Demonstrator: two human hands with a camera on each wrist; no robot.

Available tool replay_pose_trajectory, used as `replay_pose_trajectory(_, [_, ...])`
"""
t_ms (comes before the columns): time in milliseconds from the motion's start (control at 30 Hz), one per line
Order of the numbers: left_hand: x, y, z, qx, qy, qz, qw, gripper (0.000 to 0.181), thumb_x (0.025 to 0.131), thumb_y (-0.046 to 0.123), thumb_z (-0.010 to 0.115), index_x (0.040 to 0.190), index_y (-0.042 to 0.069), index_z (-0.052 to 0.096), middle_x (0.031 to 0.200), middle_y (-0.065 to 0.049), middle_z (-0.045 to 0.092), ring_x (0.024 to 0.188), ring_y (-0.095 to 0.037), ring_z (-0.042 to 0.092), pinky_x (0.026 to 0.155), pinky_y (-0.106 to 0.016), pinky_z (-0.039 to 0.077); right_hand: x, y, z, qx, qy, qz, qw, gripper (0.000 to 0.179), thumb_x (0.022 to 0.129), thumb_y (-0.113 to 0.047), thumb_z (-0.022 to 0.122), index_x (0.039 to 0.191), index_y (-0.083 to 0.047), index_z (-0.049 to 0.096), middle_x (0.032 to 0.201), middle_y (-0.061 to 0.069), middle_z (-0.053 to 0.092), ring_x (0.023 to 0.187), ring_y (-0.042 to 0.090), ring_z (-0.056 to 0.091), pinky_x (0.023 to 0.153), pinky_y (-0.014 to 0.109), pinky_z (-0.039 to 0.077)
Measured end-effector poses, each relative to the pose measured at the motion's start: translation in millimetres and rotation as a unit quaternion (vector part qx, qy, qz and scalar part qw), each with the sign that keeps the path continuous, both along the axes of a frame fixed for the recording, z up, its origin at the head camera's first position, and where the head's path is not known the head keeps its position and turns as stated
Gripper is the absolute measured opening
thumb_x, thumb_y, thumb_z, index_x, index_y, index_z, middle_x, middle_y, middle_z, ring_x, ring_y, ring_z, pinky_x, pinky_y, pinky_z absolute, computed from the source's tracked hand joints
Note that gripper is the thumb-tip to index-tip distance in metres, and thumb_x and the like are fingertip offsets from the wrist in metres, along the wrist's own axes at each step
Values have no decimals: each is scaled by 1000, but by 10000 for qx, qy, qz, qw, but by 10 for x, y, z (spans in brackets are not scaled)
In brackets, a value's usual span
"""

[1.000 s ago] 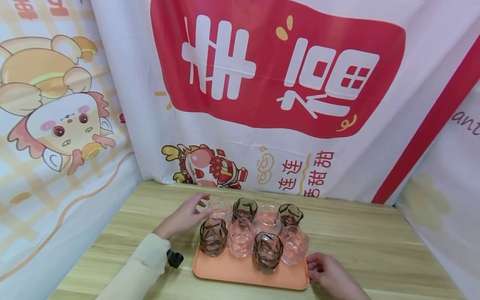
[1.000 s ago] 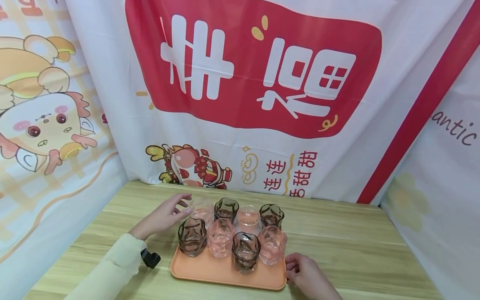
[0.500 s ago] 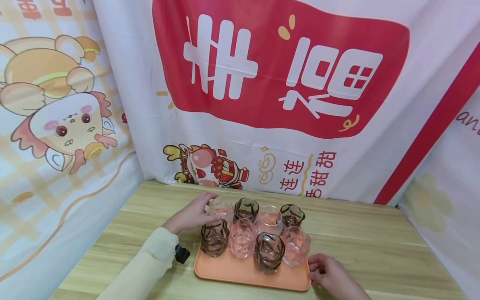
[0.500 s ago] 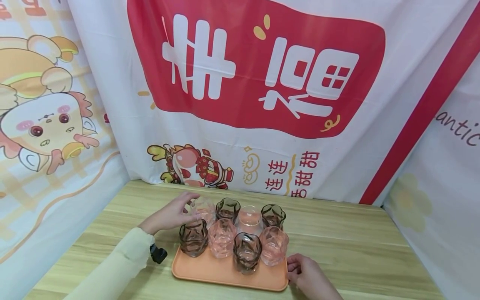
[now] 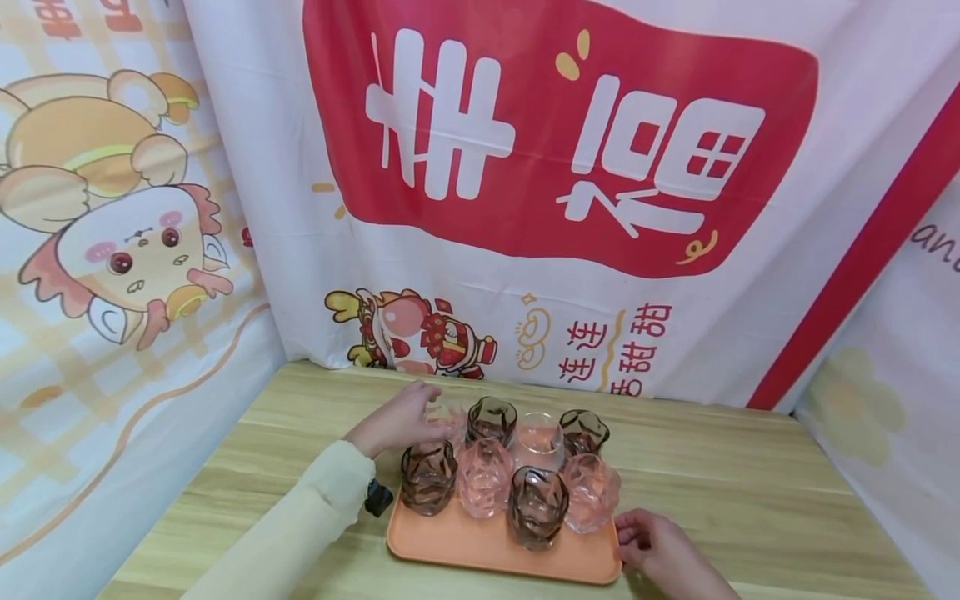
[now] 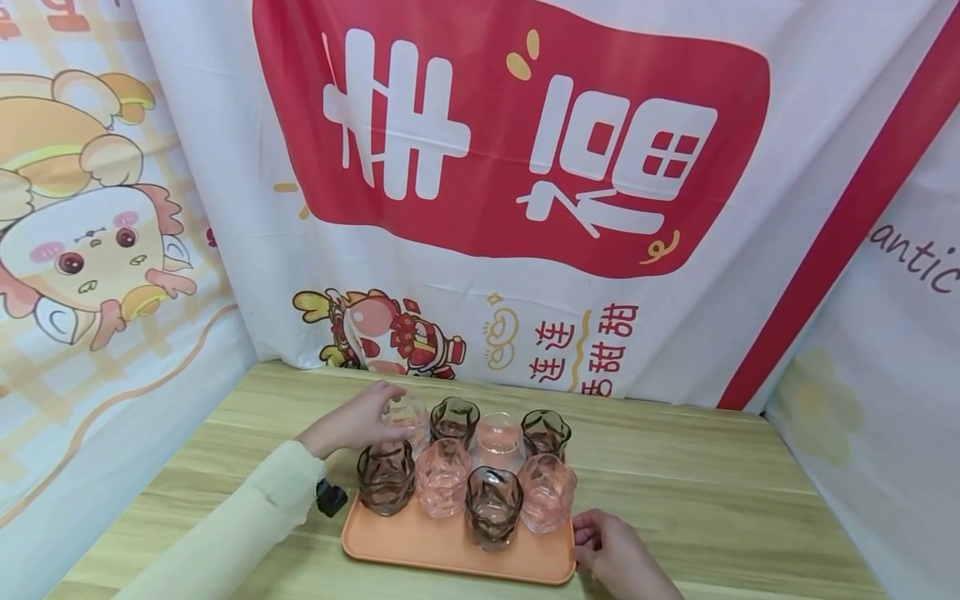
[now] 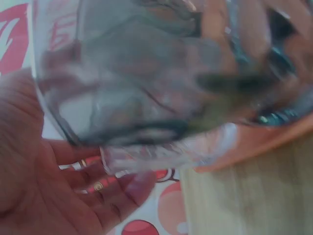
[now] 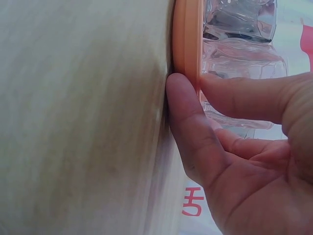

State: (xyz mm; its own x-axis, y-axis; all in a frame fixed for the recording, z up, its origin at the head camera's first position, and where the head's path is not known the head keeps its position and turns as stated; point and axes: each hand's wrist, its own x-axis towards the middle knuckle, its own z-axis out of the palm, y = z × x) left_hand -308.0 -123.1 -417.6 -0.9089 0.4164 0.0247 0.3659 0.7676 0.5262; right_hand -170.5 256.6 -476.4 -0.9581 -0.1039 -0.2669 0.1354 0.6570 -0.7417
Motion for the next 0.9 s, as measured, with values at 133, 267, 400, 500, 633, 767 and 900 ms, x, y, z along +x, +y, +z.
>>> replay_pose_trajectory(133, [11,68,53,-181,-156,321,9992,74,79,40,75,136,1,48,133,-17,50,112,-26,57,93,-43,51,8,5,-2,28,62,-10,10000,23,81,-1,68,103,4,62,85,3,64,77,15,59,63,28,52])
replay_pose_trajectory(267, [1,107,71,-320,-144,560,9978,75,76,41,78,132,0,52,129,-16,54,108,-25,58,90,-42,52,16,10,-5,24,103,11,9999,23,81,-1,68,103,4,62,85,3,64,77,15,58,63,27,51])
replay_pose_trajectory(400, [-34,134,64,-364,-20,653,9972,73,72,41,80,125,-2,56,123,-17,59,102,-24,60,86,-42,53,19,0,0,80,107,-79,9999,23,81,0,68,103,4,62,85,3,64,76,15,59,63,28,52])
replay_pose_trajectory(500, [-45,157,60,-352,54,700,9969,65,70,38,80,117,-2,61,112,-15,63,88,-21,60,76,-37,54,14,-17,5,143,39,-224,9996,23,81,0,68,103,3,62,85,3,64,76,15,59,64,29,52])
replay_pose_trajectory(633, [-26,185,66,-301,21,786,9965,49,68,33,79,101,2,62,90,-9,61,67,-17,55,58,-30,48,7,-28,4,156,-73,-318,9993,22,81,-1,69,103,2,62,85,3,64,76,14,58,64,30,52])
replay_pose_trajectory(767, [0,180,79,-221,65,879,9959,51,69,37,78,101,0,63,89,-13,63,66,-19,56,58,-31,49,10,-11,-8,92,-52,-198,9997,23,81,0,68,103,3,62,85,3,64,76,15,59,65,30,53])
replay_pose_trajectory(900, [13,114,146,-30,474,777,9958,70,70,41,79,119,-4,59,115,-20,61,95,-28,61,80,-42,54,16,18,-12,53,45,-49,10000,23,81,-1,68,103,4,62,85,3,64,76,15,59,64,29,52])
